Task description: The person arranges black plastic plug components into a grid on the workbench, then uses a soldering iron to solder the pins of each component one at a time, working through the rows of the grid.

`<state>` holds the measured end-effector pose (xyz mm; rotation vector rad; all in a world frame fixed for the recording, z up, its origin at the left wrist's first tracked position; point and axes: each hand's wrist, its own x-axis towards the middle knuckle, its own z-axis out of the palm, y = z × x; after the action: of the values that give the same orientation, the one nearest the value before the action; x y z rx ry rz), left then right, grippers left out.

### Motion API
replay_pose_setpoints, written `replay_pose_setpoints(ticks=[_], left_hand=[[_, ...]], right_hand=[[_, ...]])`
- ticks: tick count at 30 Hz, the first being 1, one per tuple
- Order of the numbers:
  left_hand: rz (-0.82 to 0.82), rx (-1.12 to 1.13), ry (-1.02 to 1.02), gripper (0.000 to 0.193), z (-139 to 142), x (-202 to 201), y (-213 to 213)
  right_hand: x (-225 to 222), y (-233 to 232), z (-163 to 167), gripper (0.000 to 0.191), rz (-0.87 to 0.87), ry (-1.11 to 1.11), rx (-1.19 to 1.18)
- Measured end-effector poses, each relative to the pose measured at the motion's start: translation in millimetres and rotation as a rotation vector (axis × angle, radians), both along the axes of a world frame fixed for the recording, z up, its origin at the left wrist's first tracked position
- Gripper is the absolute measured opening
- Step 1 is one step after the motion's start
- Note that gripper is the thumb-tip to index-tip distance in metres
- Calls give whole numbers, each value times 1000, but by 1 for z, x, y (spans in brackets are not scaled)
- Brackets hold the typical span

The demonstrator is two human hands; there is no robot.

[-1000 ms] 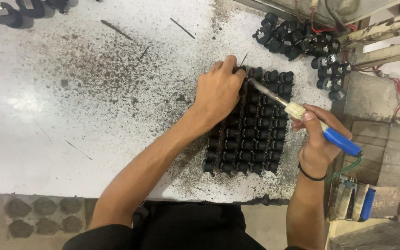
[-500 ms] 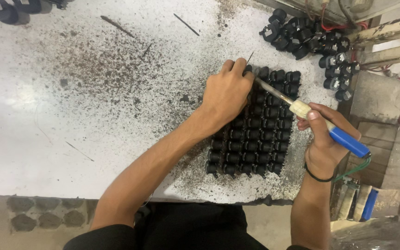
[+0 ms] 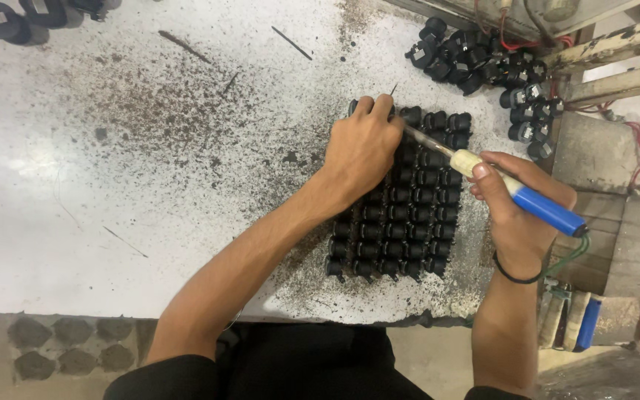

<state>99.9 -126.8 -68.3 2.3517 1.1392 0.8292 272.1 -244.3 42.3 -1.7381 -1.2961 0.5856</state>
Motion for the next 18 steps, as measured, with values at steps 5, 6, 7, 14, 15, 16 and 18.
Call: replay_pose_setpoints(ticks=[5, 6, 7, 14, 15, 16, 18], left_hand=[[11, 40, -14, 19, 7, -1, 1], [19, 59, -24, 22, 11, -2, 1], [19, -15, 1, 27, 16, -5, 2], [57, -78, 62, 21, 35, -32, 5], [77, 0, 46, 23, 33, -32, 2], [60, -10, 54, 21, 31, -31, -2], [36, -23, 68, 19, 24, -29, -10]], right_hand=[[2, 4, 2, 25, -10, 0, -26], [3, 3, 2, 25, -14, 10, -19], [5, 2, 1, 26, -19, 22, -12], [4, -28, -27, 31, -50, 226, 196], [5, -33, -30, 31, -54, 202, 199], [5, -37, -32, 31, -57, 181, 195], [6, -43, -34, 30, -62, 150, 177]])
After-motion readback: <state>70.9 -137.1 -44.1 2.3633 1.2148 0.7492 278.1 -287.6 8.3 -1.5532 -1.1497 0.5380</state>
